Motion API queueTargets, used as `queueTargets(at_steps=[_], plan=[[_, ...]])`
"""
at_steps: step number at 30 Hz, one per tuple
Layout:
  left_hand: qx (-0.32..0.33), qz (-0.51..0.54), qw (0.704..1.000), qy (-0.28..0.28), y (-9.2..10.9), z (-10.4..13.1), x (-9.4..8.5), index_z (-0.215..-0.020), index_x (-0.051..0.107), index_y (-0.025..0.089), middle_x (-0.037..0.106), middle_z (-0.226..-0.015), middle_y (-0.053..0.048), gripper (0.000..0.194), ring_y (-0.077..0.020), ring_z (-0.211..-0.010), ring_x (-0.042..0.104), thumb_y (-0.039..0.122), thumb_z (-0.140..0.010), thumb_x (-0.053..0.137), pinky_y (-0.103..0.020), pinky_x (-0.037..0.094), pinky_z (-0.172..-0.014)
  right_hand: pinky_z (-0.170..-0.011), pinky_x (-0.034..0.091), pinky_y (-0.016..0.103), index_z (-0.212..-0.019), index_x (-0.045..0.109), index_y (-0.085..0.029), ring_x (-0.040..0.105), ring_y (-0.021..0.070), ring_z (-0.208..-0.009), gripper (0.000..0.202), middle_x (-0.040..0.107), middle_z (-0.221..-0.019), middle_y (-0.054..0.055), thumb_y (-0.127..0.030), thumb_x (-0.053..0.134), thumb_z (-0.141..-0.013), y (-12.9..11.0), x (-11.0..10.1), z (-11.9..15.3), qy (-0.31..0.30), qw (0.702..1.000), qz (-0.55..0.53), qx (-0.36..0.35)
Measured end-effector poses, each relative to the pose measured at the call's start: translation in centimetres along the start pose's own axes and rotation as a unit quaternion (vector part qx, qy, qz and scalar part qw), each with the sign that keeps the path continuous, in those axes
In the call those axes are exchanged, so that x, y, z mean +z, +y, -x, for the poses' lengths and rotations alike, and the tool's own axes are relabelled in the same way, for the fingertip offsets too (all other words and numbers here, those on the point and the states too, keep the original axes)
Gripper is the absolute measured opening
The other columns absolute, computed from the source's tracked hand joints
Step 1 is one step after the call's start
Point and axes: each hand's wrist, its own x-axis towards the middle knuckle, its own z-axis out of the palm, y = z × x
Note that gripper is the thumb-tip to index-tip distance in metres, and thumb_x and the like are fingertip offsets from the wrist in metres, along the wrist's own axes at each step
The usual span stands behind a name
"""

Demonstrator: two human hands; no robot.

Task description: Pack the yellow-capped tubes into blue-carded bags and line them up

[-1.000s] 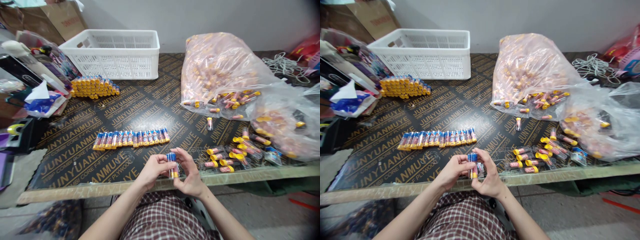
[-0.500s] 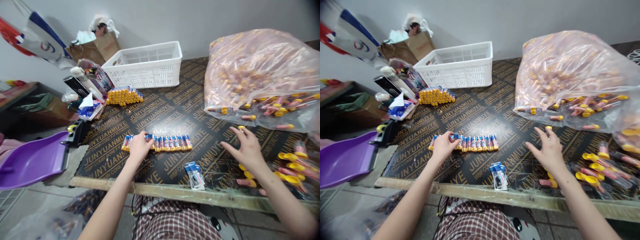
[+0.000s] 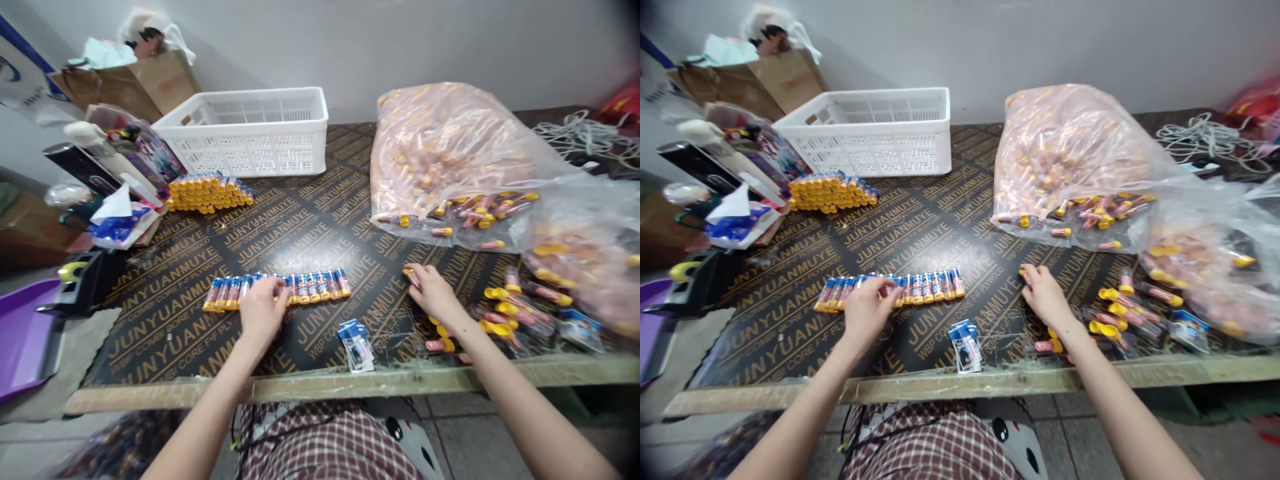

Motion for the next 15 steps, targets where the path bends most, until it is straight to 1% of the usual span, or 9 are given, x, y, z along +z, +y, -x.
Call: queueTargets(at_steps=[1, 2, 3, 4, 6, 8, 10, 13, 15], plan=[[0.021, 0.056, 0.998, -0.036, 1.1, 0.9, 0.8, -0.083, 0.066, 0.019, 0.066, -0.08, -0.004, 0.018, -0.0173, -0.073, 0.06, 0.033, -0.084, 0.054, -0.027, 0.042, -0.069, -0.079, 0.048, 0.035, -0.113, 0.055, -0.019, 0.058, 0.0226, -0.084, 0.041, 0.055, -0.094, 0.008, -0.012, 0.05, -0.073, -0.6, 0.1, 0.7, -0.004, 1.0, -0.021, -0.013], [0.042, 0.101, 0.99, -0.083, 2.2, 1.7, 1.7, -0.079, 0.066, 0.019, 0.066, -0.077, -0.003, 0.019, -0.0165, -0.072, 0.06, 0.033, -0.083, 0.055, -0.026, 0.041, -0.068, -0.08, 0.048, 0.035, -0.113, 0.054, -0.018, 0.058, 0.022, -0.085, 0.041, 0.056, -0.093, 0.007, -0.012, 0.049, -0.073, -1.3, 0.2, 1.4, -0.008, 0.999, -0.044, -0.024], [0.057, 0.129, 0.982, -0.128, 3.3, 2.5, 2.7, -0.078, 0.067, 0.02, 0.066, -0.077, -0.003, 0.019, -0.0164, -0.071, 0.059, 0.035, -0.082, 0.057, -0.026, 0.04, -0.067, -0.08, 0.049, 0.035, -0.114, 0.052, -0.018, 0.059, 0.021, -0.084, 0.042, 0.057, -0.092, 0.007, -0.011, 0.049, -0.073, -1.9, 0.2, 2.0, -0.011, 0.997, -0.067, -0.032], [0.065, 0.143, 0.974, -0.165, 4.2, 3.2, 3.5, -0.077, 0.067, 0.02, 0.065, -0.077, -0.003, 0.018, -0.0168, -0.071, 0.059, 0.036, -0.08, 0.06, -0.026, 0.04, -0.065, -0.078, 0.05, 0.033, -0.116, 0.05, -0.018, 0.059, 0.0196, -0.082, 0.044, 0.058, -0.091, 0.006, -0.011, 0.048, -0.073, -2.6, 0.3, 2.7, -0.014, 0.995, -0.089, -0.039], [0.06, 0.148, 0.966, -0.205, 5.4, 4.1, 4.9, -0.076, 0.067, 0.019, 0.065, -0.077, -0.003, 0.017, -0.0177, -0.071, 0.058, 0.036, -0.076, 0.065, -0.027, 0.038, -0.064, -0.072, 0.052, 0.03, -0.12, 0.046, -0.018, 0.06, 0.0168, -0.076, 0.047, 0.059, -0.087, 0.004, -0.012, 0.048, -0.074, -3.8, 0.2, 3.8, -0.021, 0.99, -0.13, -0.047], [0.041, 0.151, 0.964, -0.215, 6.0, 4.5, 5.7, -0.073, 0.065, 0.019, 0.065, -0.076, -0.003, 0.013, -0.0175, -0.071, 0.058, 0.032, -0.073, 0.068, -0.026, 0.036, -0.064, -0.068, 0.053, 0.028, -0.124, 0.043, -0.019, 0.06, 0.0148, -0.071, 0.05, 0.058, -0.086, 0.002, -0.013, 0.048, -0.075, -4.7, 0.0, 4.7, -0.025, 0.985, -0.16, -0.052], [0.024, 0.158, 0.963, -0.216, 6.0, 4.5, 5.8, -0.07, 0.064, 0.019, 0.065, -0.074, -0.002, 0.01, -0.017, -0.069, 0.057, 0.028, -0.073, 0.067, -0.026, 0.036, -0.063, -0.068, 0.054, 0.029, -0.128, 0.041, -0.02, 0.061, 0.0144, -0.071, 0.052, 0.058, -0.09, 0.003, -0.014, 0.048, -0.077, -5.5, -0.3, 5.3, -0.027, 0.977, -0.206, -0.045], [0.029, 0.155, 0.964, -0.212, 5.9, 4.4, 5.6, -0.07, 0.066, 0.02, 0.066, -0.074, -0.002, 0.009, -0.0174, -0.07, 0.058, 0.026, -0.077, 0.064, -0.026, 0.036, -0.064, -0.075, 0.053, 0.033, -0.125, 0.048, -0.021, 0.061, 0.0168, -0.08, 0.045, 0.06, -0.101, 0.006, -0.018, 0.049, -0.081, -6.4, -0.7, 6.0, -0.022, 0.963, -0.267, -0.027], [0.048, 0.142, 0.967, -0.208, 5.9, 4.4, 5.5, -0.072, 0.067, 0.02, 0.067, -0.076, -0.003, 0.011, -0.0182, -0.072, 0.059, 0.025, -0.079, 0.06, -0.027, 0.036, -0.066, -0.08, 0.051, 0.035, -0.121, 0.054, -0.022, 0.061, 0.0186, -0.087, 0.038, 0.061, -0.104, 0.006, -0.021, 0.05, -0.083, -6.9, -0.9, 6.4, -0.015, 0.962, -0.272, -0.018]])
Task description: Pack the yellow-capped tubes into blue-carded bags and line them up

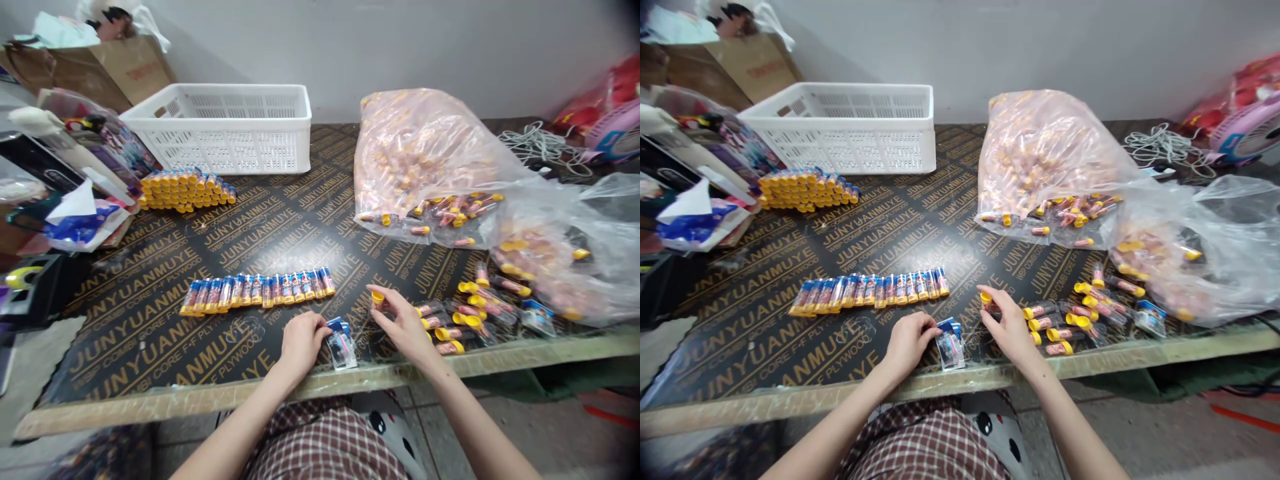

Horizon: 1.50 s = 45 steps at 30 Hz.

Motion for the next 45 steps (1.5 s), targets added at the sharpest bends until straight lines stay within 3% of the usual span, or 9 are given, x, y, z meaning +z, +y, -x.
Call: queueTargets(at_steps=[9, 13, 15, 17, 20, 22, 26, 39, 45], plan=[[0.038, -0.003, 0.997, 0.069, 0.0, 0.6, 0.6, -0.072, 0.062, 0.019, 0.061, -0.076, -0.002, 0.006, -0.0165, -0.074, 0.056, 0.019, -0.078, 0.06, -0.026, 0.037, -0.067, -0.077, 0.052, 0.033, -0.107, 0.061, -0.02, 0.063, 0.02, -0.088, 0.025, 0.066, -0.102, 0.007, -0.032, 0.056, -0.086, -1.8, 1.4, 2.0, 0.049, 0.997, -0.041, 0.034], [-0.007, 0.144, 0.988, 0.062, 0.1, 0.3, 0.2, -0.064, 0.057, 0.018, 0.058, -0.067, 0.0, 0.01, -0.014, -0.065, 0.053, 0.02, -0.071, 0.064, -0.026, 0.039, -0.063, -0.076, 0.054, 0.032, -0.1, 0.063, -0.021, 0.061, 0.0201, -0.093, 0.018, 0.062, -0.102, 0.008, -0.027, 0.057, -0.085, -2.6, 1.5, 2.8, 0.082, 0.994, -0.077, 0.0], [-0.065, 0.31, 0.947, 0.046, 0.1, 0.1, -0.2, -0.065, 0.052, 0.018, 0.055, -0.058, 0.003, 0.014, -0.012, -0.056, 0.052, 0.024, -0.069, 0.064, -0.024, 0.041, -0.058, -0.077, 0.054, 0.032, -0.1, 0.064, -0.022, 0.06, 0.0196, -0.094, 0.017, 0.06, -0.103, 0.007, -0.025, 0.056, -0.085, -3.1, 1.5, 3.2, 0.09, 0.991, -0.099, -0.01], [-0.12, 0.467, 0.875, 0.038, 0.2, -0.1, -0.7, -0.068, 0.047, 0.019, 0.053, -0.052, 0.006, 0.022, -0.0104, -0.049, 0.052, 0.026, -0.065, 0.067, -0.023, 0.044, -0.054, -0.077, 0.055, 0.032, -0.102, 0.064, -0.023, 0.06, 0.0194, -0.094, 0.018, 0.06, -0.104, 0.007, -0.024, 0.056, -0.086, -3.7, 1.6, 3.6, 0.097, 0.988, -0.117, -0.015], [-0.171, 0.587, 0.79, 0.045, 0.4, -0.3, -1.6, -0.078, 0.05, 0.018, 0.059, -0.054, 0.006, 0.038, -0.0093, -0.048, 0.055, 0.021, -0.053, 0.077, -0.022, 0.048, -0.055, -0.077, 0.055, 0.034, -0.105, 0.064, -0.024, 0.06, 0.0203, -0.095, 0.02, 0.06, -0.105, 0.007, -0.022, 0.057, -0.086, -4.3, 1.9, 4.4, 0.109, 0.987, -0.119, -0.022], [-0.187, 0.619, 0.761, 0.055, 0.5, -0.3, -2.1, -0.084, 0.056, 0.015, 0.064, -0.061, 0.003, 0.045, -0.009, -0.052, 0.058, 0.018, -0.047, 0.082, -0.021, 0.049, -0.057, -0.078, 0.055, 0.035, -0.106, 0.064, -0.025, 0.06, 0.0215, -0.096, 0.022, 0.061, -0.106, 0.007, -0.02, 0.057, -0.085, -4.5, 2.2, 4.8, 0.118, 0.987, -0.104, -0.036], [-0.205, 0.655, 0.723, 0.081, 0.4, -0.5, -2.4, -0.071, 0.065, 0.011, 0.066, -0.066, 0.0, 0.032, -0.0075, -0.057, 0.059, 0.026, -0.049, 0.084, -0.019, 0.05, -0.058, -0.084, 0.051, 0.039, -0.11, 0.063, -0.027, 0.059, 0.0226, -0.101, 0.029, 0.062, -0.108, 0.007, -0.015, 0.058, -0.084, -4.6, 2.7, 5.2, 0.131, 0.986, -0.078, -0.065], [-0.222, 0.646, 0.72, 0.124, -0.3, -0.5, -2.2, -0.062, 0.068, 0.012, 0.064, -0.058, 0.0, 0.036, -0.008, -0.054, 0.056, 0.039, -0.047, 0.085, -0.02, 0.047, -0.055, -0.089, 0.049, 0.041, -0.115, 0.061, -0.028, 0.059, 0.0224, -0.103, 0.036, 0.062, -0.11, 0.007, -0.009, 0.057, -0.084, -4.7, 3.7, 5.4, 0.133, 0.984, -0.062, -0.105], [-0.171, 0.648, 0.736, 0.094, 0.7, -0.2, -2.2, -0.076, 0.066, 0.013, 0.066, -0.071, -0.001, 0.034, -0.0103, -0.065, 0.059, 0.043, -0.062, 0.077, -0.023, 0.051, -0.062, -0.09, 0.05, 0.038, -0.115, 0.061, -0.028, 0.059, 0.0207, -0.103, 0.034, 0.061, -0.111, 0.006, -0.01, 0.053, -0.087, -4.7, 4.0, 5.3, 0.042, 0.989, -0.09, -0.107]])
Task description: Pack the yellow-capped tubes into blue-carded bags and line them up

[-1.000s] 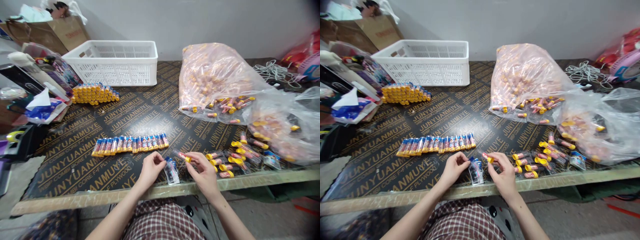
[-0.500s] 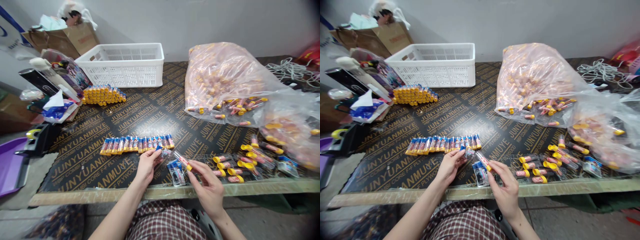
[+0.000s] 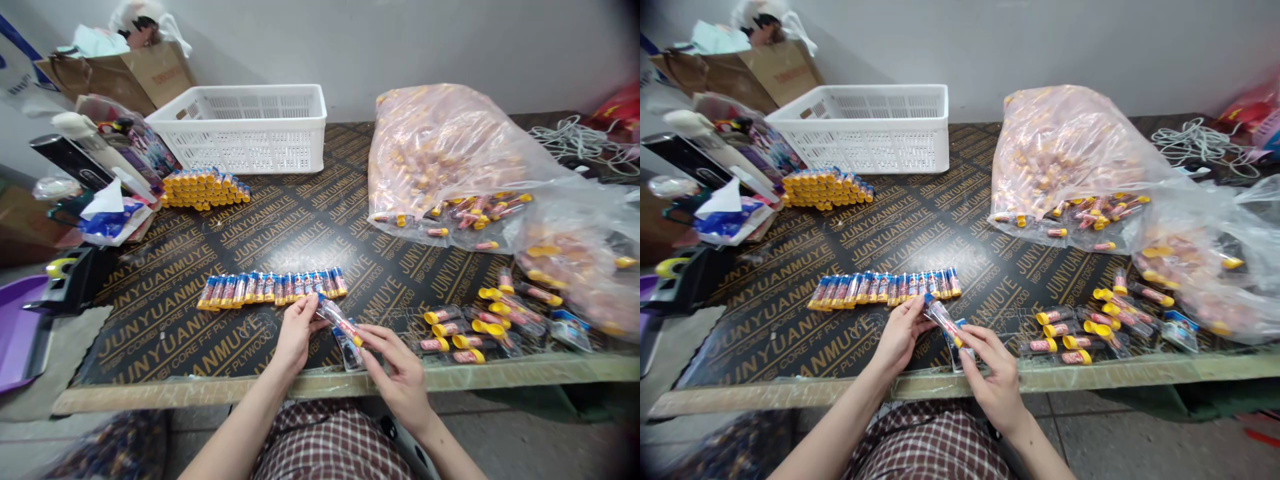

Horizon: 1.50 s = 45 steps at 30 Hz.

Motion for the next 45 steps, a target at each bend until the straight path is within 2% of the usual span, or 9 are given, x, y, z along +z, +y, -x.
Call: queueTargets(at_steps=[6, 10, 13, 16, 21, 36, 40, 42, 45], plan=[[-0.045, -0.013, 0.995, -0.091, 0.3, 1.1, 0.6, -0.091, 0.061, 0.014, 0.067, -0.074, 0.0, 0.041, -0.01, -0.063, 0.061, 0.027, -0.058, 0.082, -0.023, 0.051, -0.062, -0.081, 0.054, 0.035, -0.12, 0.056, -0.03, 0.059, 0.0189, -0.095, 0.041, 0.056, -0.103, 0.006, -0.009, 0.051, -0.085, 0.8, 0.5, 0.0, -0.006, 1.0, 0.004, -0.008], [-0.096, -0.058, 0.984, -0.142, -0.1, 1.7, 0.8, -0.09, 0.062, 0.012, 0.069, -0.078, -0.004, 0.041, -0.0113, -0.064, 0.062, 0.027, -0.058, 0.082, -0.022, 0.05, -0.06, -0.096, 0.047, 0.047, -0.138, 0.036, -0.031, 0.048, 0.0265, -0.118, 0.067, 0.041, -0.13, 0.01, -0.009, 0.055, -0.077, 0.9, 0.3, -0.6, -0.002, 0.998, 0.043, -0.039], [-0.107, -0.085, 0.975, -0.178, -0.3, 2.1, 0.8, -0.087, 0.064, 0.01, 0.068, -0.075, -0.005, 0.034, -0.0111, -0.062, 0.061, 0.034, -0.065, 0.077, -0.022, 0.049, -0.059, -0.103, 0.04, 0.051, -0.141, 0.026, -0.029, 0.035, 0.0308, -0.13, 0.078, 0.021, -0.148, 0.01, -0.009, 0.054, -0.071, 0.7, -0.1, -1.1, -0.051, 0.998, 0.006, -0.037], [-0.116, -0.101, 0.968, -0.2, -0.6, 2.2, 0.8, -0.087, 0.064, 0.01, 0.066, -0.071, -0.003, 0.034, -0.0107, -0.06, 0.06, 0.034, -0.066, 0.076, -0.021, 0.049, -0.056, -0.105, 0.039, 0.049, -0.142, 0.025, -0.025, 0.032, 0.0308, -0.133, 0.083, 0.023, -0.148, 0.01, -0.007, 0.052, -0.065, 0.7, -0.4, -1.2, -0.103, 0.993, -0.041, -0.042], [-0.126, -0.103, 0.965, -0.205, -1.1, 2.3, 0.7, -0.084, 0.062, 0.011, 0.065, -0.069, -0.002, 0.033, -0.0108, -0.058, 0.06, 0.033, -0.065, 0.077, -0.022, 0.05, -0.054, -0.105, 0.039, 0.047, -0.141, 0.028, -0.023, 0.042, 0.0284, -0.126, 0.084, 0.04, -0.137, 0.01, -0.006, 0.05, -0.062, 1.1, -0.2, -0.8, -0.112, 0.991, -0.064, -0.046], [-0.132, -0.11, 0.964, -0.205, -1.1, 2.7, 1.0, -0.085, 0.062, 0.011, 0.065, -0.07, -0.003, 0.035, -0.0116, -0.058, 0.06, 0.035, -0.064, 0.076, -0.022, 0.048, -0.054, -0.104, 0.041, 0.046, -0.141, 0.025, -0.024, 0.045, 0.0279, -0.124, 0.086, 0.04, -0.136, 0.01, -0.006, 0.051, -0.061, 1.1, 0.1, -0.6, -0.09, 0.992, -0.08, -0.042], [-0.054, -0.19, 0.964, -0.176, 1.0, 1.5, 0.2, -0.08, 0.062, 0.013, 0.066, -0.068, -0.004, 0.03, -0.0138, -0.058, 0.06, 0.039, -0.068, 0.07, -0.025, 0.048, -0.056, -0.106, 0.038, 0.047, -0.144, 0.018, -0.023, 0.041, 0.0284, -0.127, 0.083, 0.027, -0.146, 0.012, -0.011, 0.057, -0.071, 0.8, -0.5, -1.0, -0.11, 0.991, -0.076, -0.021], [0.05, -0.321, 0.94, -0.101, 3.2, 0.3, -1.0, -0.077, 0.063, 0.014, 0.066, -0.065, -0.004, 0.026, -0.0151, -0.058, 0.059, 0.038, -0.071, 0.067, -0.026, 0.046, -0.057, -0.107, 0.036, 0.048, -0.144, 0.018, -0.023, 0.041, 0.0283, -0.127, 0.082, 0.023, -0.148, 0.012, -0.015, 0.06, -0.075, 1.2, -0.9, -1.2, -0.099, 0.993, -0.064, -0.003], [0.197, -0.559, 0.803, 0.07, 6.6, -1.7, -3.2, -0.085, 0.066, 0.015, 0.066, -0.068, -0.005, 0.023, -0.0181, -0.063, 0.061, 0.035, -0.072, 0.065, -0.028, 0.045, -0.063, -0.107, 0.035, 0.048, -0.144, 0.021, -0.025, 0.044, 0.0275, -0.125, 0.076, 0.028, -0.146, 0.011, -0.019, 0.06, -0.079, 2.2, -1.5, -1.4, -0.064, 0.997, -0.043, 0.017]])
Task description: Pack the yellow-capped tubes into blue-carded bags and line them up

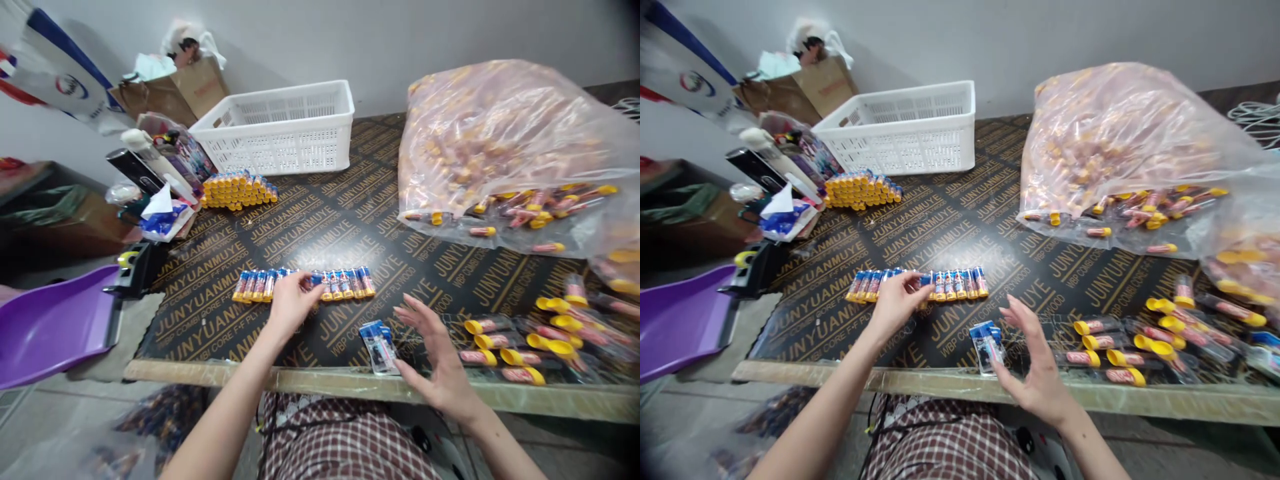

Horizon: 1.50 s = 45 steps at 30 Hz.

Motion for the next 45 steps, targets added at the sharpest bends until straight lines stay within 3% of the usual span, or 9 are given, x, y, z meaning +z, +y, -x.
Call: queueTargets(at_steps=[2, 6, 11, 15, 21, 29, 36, 40, 45], plan=[[0.012, -0.179, 0.982, 0.059, -1.0, -1.5, -1.5, -0.096, 0.064, 0.017, 0.068, -0.074, -0.006, 0.028, -0.022, -0.072, 0.064, 0.034, -0.074, 0.063, -0.03, 0.045, -0.067, -0.106, 0.037, 0.049, -0.143, 0.023, -0.026, 0.045, 0.027, -0.123, 0.072, 0.032, -0.144, 0.011, -0.021, 0.059, -0.081, 0.4, -0.3, -0.1, 0.016, 1.0, 0.015, 0.003], [0.014, -0.367, 0.929, 0.052, -2.2, -2.7, -2.3, -0.103, 0.058, 0.017, 0.07, -0.086, -0.011, 0.032, -0.0285, -0.08, 0.065, 0.038, -0.08, 0.055, -0.032, 0.044, -0.065, -0.104, 0.038, 0.049, -0.138, 0.035, -0.027, 0.04, 0.0283, -0.127, 0.061, 0.033, -0.143, 0.01, -0.024, 0.058, -0.082, 0.1, -0.8, -0.3, 0.027, 0.996, 0.086, -0.016], [0.053, -0.381, 0.92, 0.071, -3.0, -2.8, -2.0, -0.106, 0.057, 0.017, 0.067, -0.096, -0.011, 0.035, -0.0273, -0.084, 0.063, 0.041, -0.081, 0.055, -0.03, 0.042, -0.064, -0.102, 0.04, 0.046, -0.126, 0.049, -0.026, 0.043, 0.0261, -0.124, 0.042, 0.038, -0.139, 0.009, -0.026, 0.055, -0.084, 0.6, -3.4, -0.7, 0.037, 0.974, 0.222, -0.011], [0.112, -0.233, 0.96, 0.106, -2.2, -0.9, 0.0, -0.093, 0.063, 0.018, 0.065, -0.087, -0.007, 0.027, -0.0215, -0.078, 0.06, 0.042, -0.082, 0.054, -0.028, 0.041, -0.066, -0.094, 0.043, 0.048, -0.115, 0.059, -0.02, 0.049, 0.0293, -0.113, 0.034, 0.054, -0.12, 0.013, -0.029, 0.052, -0.083, 3.4, -7.6, -0.5, 0.058, 0.921, 0.385, 0.026], [0.11, -0.059, 0.981, -0.15, 0.7, 3.7, 6.6, -0.075, 0.067, 0.02, 0.065, -0.075, -0.004, 0.02, -0.0186, -0.07, 0.058, 0.039, -0.076, 0.064, -0.028, 0.038, -0.064, -0.071, 0.045, 0.042, -0.1, 0.068, -0.017, 0.054, 0.0299, -0.086, 0.029, 0.064, -0.098, 0.013, -0.031, 0.058, -0.076, 6.3, -10.6, -0.1, -0.021, 0.822, 0.563, 0.08], [0.095, -0.064, 0.98, -0.16, 0.9, 4.7, 8.7, -0.069, 0.065, 0.02, 0.067, -0.075, -0.005, 0.009, -0.0201, -0.072, 0.059, 0.025, -0.077, 0.063, -0.028, 0.036, -0.064, -0.067, 0.044, 0.038, -0.08, 0.071, -0.018, 0.053, 0.0245, -0.071, 0.023, 0.067, -0.074, 0.009, -0.029, 0.052, -0.084, 7.3, -10.8, -1.4, -0.034, 0.86, 0.509, 0.012], [0.098, -0.038, 0.986, -0.128, 0.4, 5.0, 8.5, -0.07, 0.062, 0.02, 0.065, -0.07, -0.002, 0.005, -0.0179, -0.067, 0.057, 0.022, -0.075, 0.063, -0.027, 0.034, -0.063, -0.066, 0.053, 0.035, -0.095, 0.066, -0.019, 0.062, 0.0186, -0.066, 0.026, 0.067, -0.083, 0.005, -0.042, 0.061, -0.083, 2.4, -7.4, -1.8, 0.136, 0.963, 0.231, 0.039], [0.034, 0.112, 0.985, -0.124, 0.3, 4.8, 8.2, -0.064, 0.055, 0.018, 0.058, -0.062, 0.001, 0.013, -0.0131, -0.059, 0.051, 0.024, -0.07, 0.064, -0.024, 0.035, -0.058, -0.065, 0.056, 0.03, -0.092, 0.064, -0.019, 0.064, 0.0167, -0.07, 0.019, 0.067, -0.084, 0.005, -0.033, 0.066, -0.08, 0.4, -4.4, -1.3, 0.134, 0.984, 0.08, 0.085], [-0.114, 0.398, 0.9, -0.136, 0.5, 4.0, 7.1, -0.072, 0.048, 0.019, 0.054, -0.051, 0.007, 0.026, -0.0096, -0.048, 0.05, 0.021, -0.06, 0.07, -0.021, 0.039, -0.053, -0.07, 0.058, 0.027, -0.102, 0.063, -0.022, 0.064, 0.0164, -0.082, 0.02, 0.063, -0.095, 0.006, -0.025, 0.061, -0.083, -0.9, -1.9, -0.3, 0.146, 0.987, 0.001, 0.073]])
